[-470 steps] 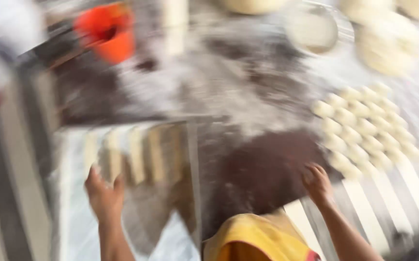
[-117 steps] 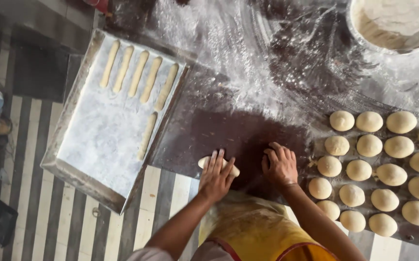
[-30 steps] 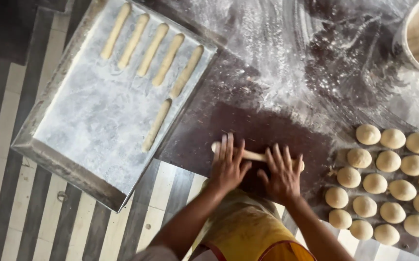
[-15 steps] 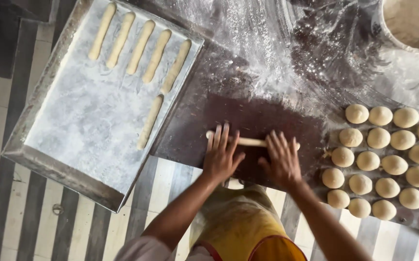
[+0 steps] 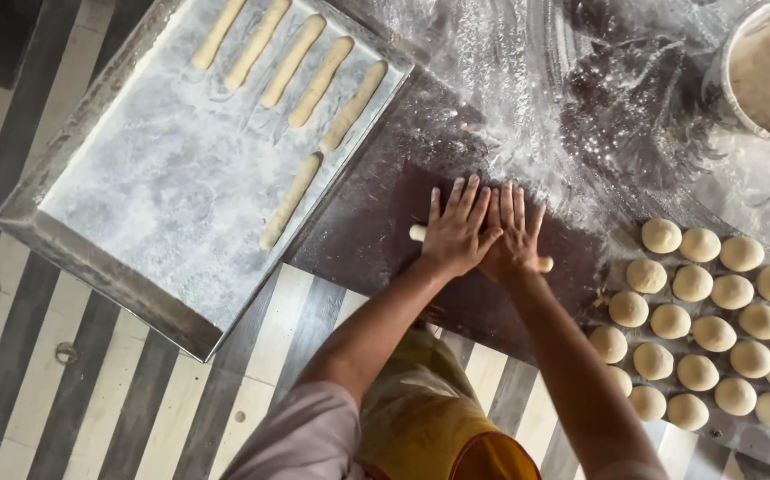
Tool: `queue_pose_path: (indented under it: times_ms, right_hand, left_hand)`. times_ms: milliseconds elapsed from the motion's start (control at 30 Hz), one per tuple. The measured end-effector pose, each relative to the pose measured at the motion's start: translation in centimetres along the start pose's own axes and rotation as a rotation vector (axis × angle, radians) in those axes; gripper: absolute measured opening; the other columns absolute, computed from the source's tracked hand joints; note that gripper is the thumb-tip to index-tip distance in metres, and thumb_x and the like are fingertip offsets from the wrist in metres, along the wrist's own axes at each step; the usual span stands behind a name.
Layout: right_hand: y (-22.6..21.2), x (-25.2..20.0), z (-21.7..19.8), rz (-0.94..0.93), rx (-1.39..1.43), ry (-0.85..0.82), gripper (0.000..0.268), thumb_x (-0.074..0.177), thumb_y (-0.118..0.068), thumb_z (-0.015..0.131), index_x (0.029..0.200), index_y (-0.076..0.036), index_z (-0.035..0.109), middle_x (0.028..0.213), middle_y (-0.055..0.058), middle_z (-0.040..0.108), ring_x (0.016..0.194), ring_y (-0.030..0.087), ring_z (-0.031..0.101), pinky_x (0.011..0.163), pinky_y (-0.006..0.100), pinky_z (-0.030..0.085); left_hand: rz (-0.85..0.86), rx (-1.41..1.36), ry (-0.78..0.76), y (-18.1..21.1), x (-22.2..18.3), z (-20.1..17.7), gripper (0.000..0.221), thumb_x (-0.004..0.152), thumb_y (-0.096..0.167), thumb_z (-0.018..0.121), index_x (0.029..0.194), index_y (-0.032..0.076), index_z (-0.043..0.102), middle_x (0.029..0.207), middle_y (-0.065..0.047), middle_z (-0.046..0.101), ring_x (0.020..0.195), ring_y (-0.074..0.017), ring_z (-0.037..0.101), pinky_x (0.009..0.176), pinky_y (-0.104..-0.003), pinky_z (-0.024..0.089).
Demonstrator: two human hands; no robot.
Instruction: The person takes dough balls from the table, rolls each one by hand and with a small wooden roller into a long stick on the floured counter, and places the shaped dough sticks onto a parchment-lined baking tray, filling the tray row by row.
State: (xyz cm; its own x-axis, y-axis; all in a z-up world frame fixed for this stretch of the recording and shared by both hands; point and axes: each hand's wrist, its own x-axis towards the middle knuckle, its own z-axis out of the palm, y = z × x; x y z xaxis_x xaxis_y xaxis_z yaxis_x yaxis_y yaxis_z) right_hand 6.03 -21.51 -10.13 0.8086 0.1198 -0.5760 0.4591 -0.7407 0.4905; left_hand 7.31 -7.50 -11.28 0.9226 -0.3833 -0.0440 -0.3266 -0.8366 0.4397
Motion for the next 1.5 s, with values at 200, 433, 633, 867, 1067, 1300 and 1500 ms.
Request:
queue_pose_path:
  times_ms: [200,433,633,867,1067,1300,1500]
  right_hand:
    - [-4.3,-8.6,3.6,-0.162,0.403,0.143,0.092,0.096,-0.066,0.043,0.165,-0.01,0.018,0.171,0.013,0.006,0.157,0.032,0.007,0.123,0.063,0.002]
    - [-1.2,-3.5,1.3,0.1,0.681,0.369,0.071,0.099,-0.057,0.046,0.159,-0.021,0.034,0.169,0.012,0.019,0.155,0.04,0.013,0.113,0.08,0.003]
    - [5.7,3.3,-0.4,0.167,0.787,0.508,0.087,0.095,-0.063,0.049,0.162,-0.013,0.027,0.169,0.022,0.012,0.155,0.043,0.009,0.113,0.08,-0.001]
    - [-1.0,-9.4,7.8,-0.163,0.88,0.542,0.082,0.095,-0.054,0.051,0.158,-0.005,0.032,0.166,0.018,0.028,0.153,0.037,0.023,0.122,0.069,0.01]
    - [4.0,-3.1,3.4,0.052,0.599,0.356,0.087,0.096,-0.062,0.048,0.164,-0.014,0.023,0.171,0.014,0.018,0.157,0.038,0.012,0.121,0.069,0.004]
    - [7.7,1.6,3.3,0.212,0.79,0.509,0.089,0.099,-0.06,0.044,0.163,-0.003,0.02,0.171,0.021,0.011,0.157,0.04,0.007,0.121,0.069,0.0]
    - [0.9,-10.6,8.8,-0.222,0.662,0.271,0.085,0.093,-0.057,0.054,0.154,-0.002,0.031,0.167,0.023,0.014,0.154,0.04,0.014,0.123,0.062,0.003]
  left_hand:
    - [0.105,0.082,-0.074,-0.3,-10.9,-0.3,0.074,0.109,0.062,0.036,0.164,0.012,0.029,0.174,-0.024,0.014,0.161,-0.0431,0.014,0.129,-0.058,0.012]
    - [-0.141,0.113,0.01,-0.1,-3.2,-3.2,0.077,0.099,0.064,0.047,0.163,0.024,0.029,0.169,-0.023,0.012,0.154,-0.0506,0.012,0.119,-0.071,0.009]
    - [-0.288,0.144,-0.012,-2.2,6.2,-3.8,0.087,0.095,0.073,0.041,0.163,0.022,0.025,0.171,-0.015,0.009,0.156,-0.0426,0.009,0.119,-0.072,0.004]
    - [-0.147,0.087,0.008,-0.5,-10.4,0.5,0.084,0.099,0.07,0.038,0.164,0.019,0.025,0.169,-0.03,0.005,0.154,-0.0547,0.005,0.123,-0.067,0.006]
    - [-0.356,0.14,0.025,-1.3,-1.4,-3.0,0.081,0.099,0.07,0.039,0.163,0.021,0.027,0.168,-0.029,0.008,0.152,-0.0557,0.006,0.12,-0.07,0.005]
    - [-0.23,0.159,0.204,-3.7,2.8,-2.8,0.077,0.1,0.063,0.039,0.161,0.017,0.032,0.169,-0.019,0.019,0.155,-0.0391,0.018,0.121,-0.065,0.013]
    - [-0.051,0.177,0.046,1.0,-10.7,0.0,0.077,0.105,0.061,0.036,0.161,0.009,0.033,0.168,-0.025,0.018,0.155,-0.0438,0.019,0.123,-0.063,0.015]
